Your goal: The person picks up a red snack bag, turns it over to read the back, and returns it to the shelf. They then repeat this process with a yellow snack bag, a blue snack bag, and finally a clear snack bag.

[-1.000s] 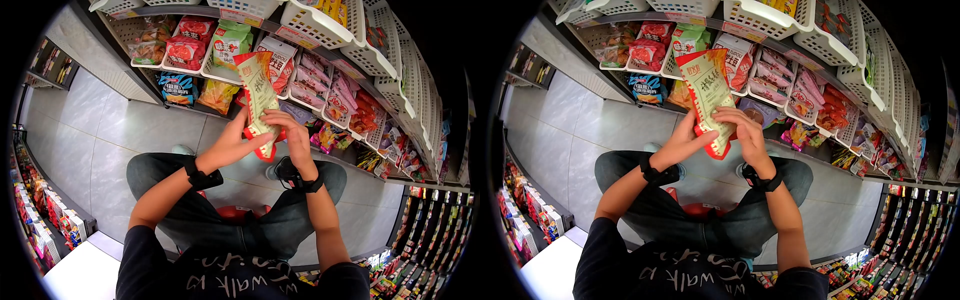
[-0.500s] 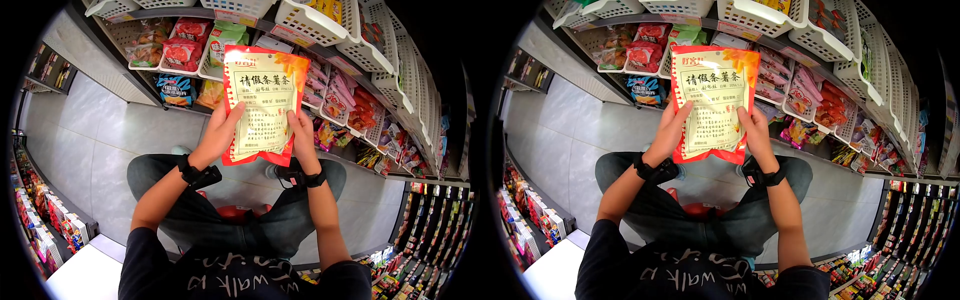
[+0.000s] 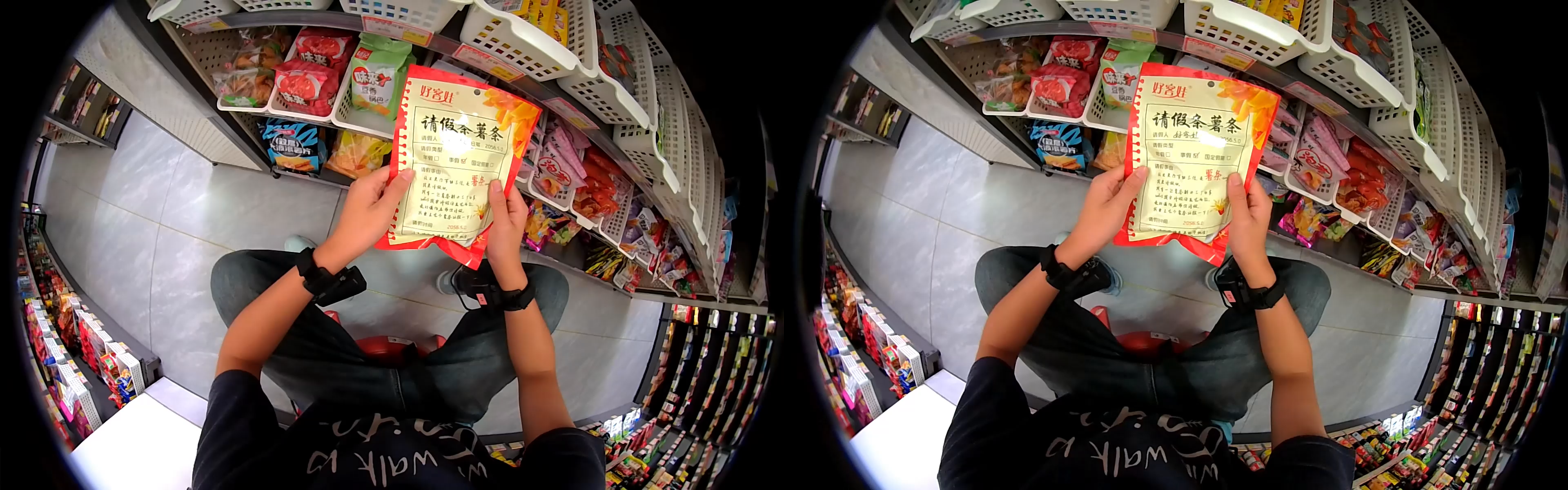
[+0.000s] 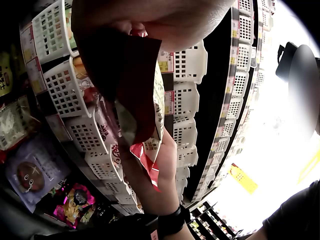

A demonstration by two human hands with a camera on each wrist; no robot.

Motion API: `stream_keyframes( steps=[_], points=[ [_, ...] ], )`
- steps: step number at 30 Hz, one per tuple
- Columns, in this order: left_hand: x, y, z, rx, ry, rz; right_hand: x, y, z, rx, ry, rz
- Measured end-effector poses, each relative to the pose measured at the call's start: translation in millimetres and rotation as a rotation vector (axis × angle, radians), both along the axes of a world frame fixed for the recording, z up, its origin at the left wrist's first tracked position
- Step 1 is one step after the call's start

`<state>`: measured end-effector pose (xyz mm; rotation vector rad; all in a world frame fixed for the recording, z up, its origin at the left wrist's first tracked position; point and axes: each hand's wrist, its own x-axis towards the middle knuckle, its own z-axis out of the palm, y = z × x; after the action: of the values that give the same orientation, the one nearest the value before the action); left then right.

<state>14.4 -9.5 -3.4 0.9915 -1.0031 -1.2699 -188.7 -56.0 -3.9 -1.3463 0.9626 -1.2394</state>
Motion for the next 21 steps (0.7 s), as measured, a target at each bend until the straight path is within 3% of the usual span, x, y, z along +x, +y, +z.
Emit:
stream_keyframes(
  steps=[14, 21],
  points=[
    [4.3, 1.9, 0.0, 0.006, -0.151, -0.003, 2.1, 3.2, 6.5, -0.047, 0.032, -0.025],
    [1.0, -0.4, -5.2, -0.008, -0.126, 0.048, 2.1, 7.4, 4.7, -0.244, 0.246, -0.105]
  ],
)
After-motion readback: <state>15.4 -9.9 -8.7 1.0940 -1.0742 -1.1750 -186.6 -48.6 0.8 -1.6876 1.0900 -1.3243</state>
